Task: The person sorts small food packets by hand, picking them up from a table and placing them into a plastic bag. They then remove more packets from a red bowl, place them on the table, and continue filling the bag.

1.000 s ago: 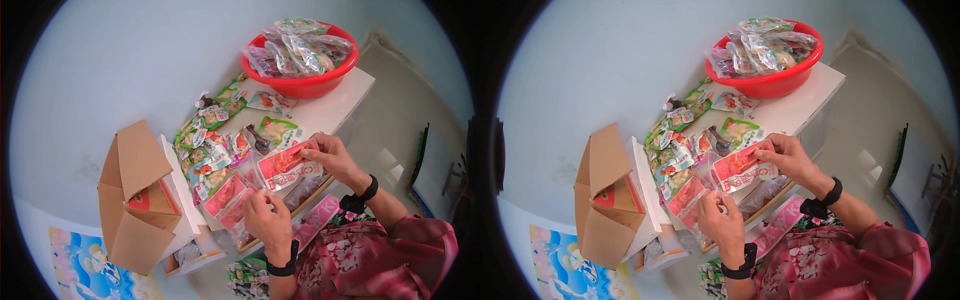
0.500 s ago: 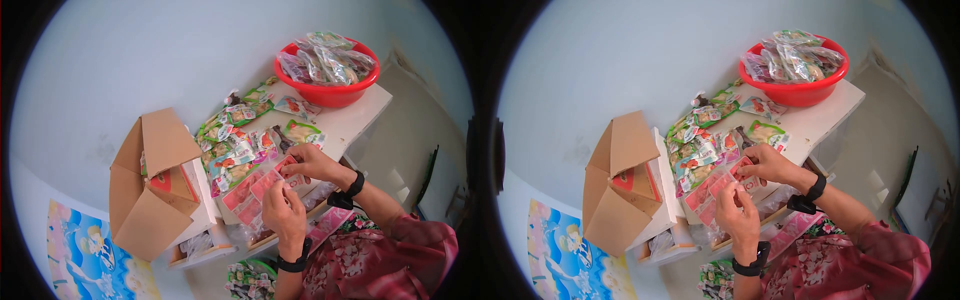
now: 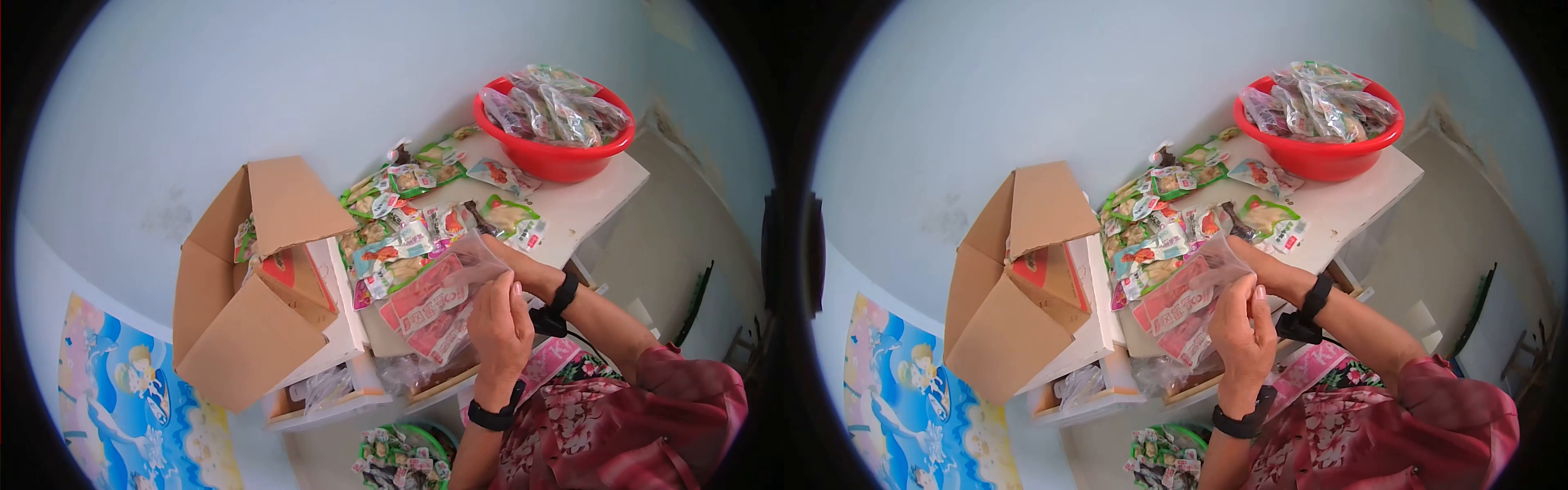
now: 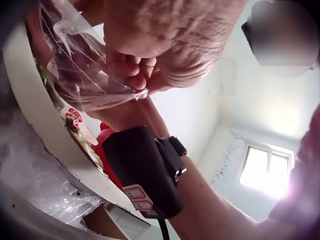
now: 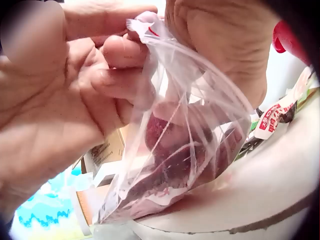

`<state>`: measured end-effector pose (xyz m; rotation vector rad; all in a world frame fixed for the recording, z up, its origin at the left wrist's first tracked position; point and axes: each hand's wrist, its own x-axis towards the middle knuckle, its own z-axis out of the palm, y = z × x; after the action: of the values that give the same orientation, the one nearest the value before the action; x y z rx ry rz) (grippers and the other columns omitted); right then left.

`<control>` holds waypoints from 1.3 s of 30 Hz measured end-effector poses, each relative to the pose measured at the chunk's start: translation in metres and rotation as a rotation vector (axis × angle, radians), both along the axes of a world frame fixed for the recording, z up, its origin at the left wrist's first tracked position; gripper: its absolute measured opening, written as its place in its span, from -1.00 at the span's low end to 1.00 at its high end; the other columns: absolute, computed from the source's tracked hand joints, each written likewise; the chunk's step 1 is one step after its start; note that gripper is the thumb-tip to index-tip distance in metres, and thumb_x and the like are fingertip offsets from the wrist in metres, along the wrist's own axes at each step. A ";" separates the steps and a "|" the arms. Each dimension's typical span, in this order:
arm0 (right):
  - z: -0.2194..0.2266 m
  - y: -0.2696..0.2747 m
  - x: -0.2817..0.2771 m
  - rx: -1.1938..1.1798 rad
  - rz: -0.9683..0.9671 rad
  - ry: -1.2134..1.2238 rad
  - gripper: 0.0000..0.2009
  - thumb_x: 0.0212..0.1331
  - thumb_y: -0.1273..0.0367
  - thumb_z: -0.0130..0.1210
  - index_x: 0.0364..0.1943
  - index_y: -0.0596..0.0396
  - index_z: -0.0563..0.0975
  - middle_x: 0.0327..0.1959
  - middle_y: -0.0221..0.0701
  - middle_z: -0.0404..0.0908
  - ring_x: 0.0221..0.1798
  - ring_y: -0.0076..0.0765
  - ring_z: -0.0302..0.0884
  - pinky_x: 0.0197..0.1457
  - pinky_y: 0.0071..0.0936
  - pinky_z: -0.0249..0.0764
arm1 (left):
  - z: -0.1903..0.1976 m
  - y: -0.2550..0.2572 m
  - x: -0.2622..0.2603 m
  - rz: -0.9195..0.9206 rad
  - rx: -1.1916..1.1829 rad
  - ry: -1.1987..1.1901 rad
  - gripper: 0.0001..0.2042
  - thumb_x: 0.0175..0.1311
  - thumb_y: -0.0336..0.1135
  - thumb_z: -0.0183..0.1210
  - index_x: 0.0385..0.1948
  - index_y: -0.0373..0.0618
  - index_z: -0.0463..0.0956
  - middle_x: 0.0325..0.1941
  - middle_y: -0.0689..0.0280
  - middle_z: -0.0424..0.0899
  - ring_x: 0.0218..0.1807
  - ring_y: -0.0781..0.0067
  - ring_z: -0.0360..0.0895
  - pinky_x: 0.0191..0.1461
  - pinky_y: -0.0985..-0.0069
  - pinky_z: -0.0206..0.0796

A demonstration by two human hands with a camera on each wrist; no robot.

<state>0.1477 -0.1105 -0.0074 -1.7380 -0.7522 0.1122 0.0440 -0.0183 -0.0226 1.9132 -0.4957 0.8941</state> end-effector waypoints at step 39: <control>0.056 0.009 -0.030 -0.020 -0.315 -0.435 -0.68 0.22 0.56 0.25 0.07 0.10 0.64 -0.19 -0.28 0.73 -0.20 -0.25 0.68 -0.13 -0.36 0.57 | -0.028 0.067 -0.019 0.483 0.179 0.005 -0.50 0.38 -0.27 0.27 0.30 -0.30 0.47 0.30 0.06 0.51 0.29 -0.05 0.43 0.33 0.07 0.28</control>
<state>0.1176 -0.1013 0.0487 -1.9013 -0.7757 -0.4882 0.0249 0.0486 -0.0510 2.2457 -0.1071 1.1810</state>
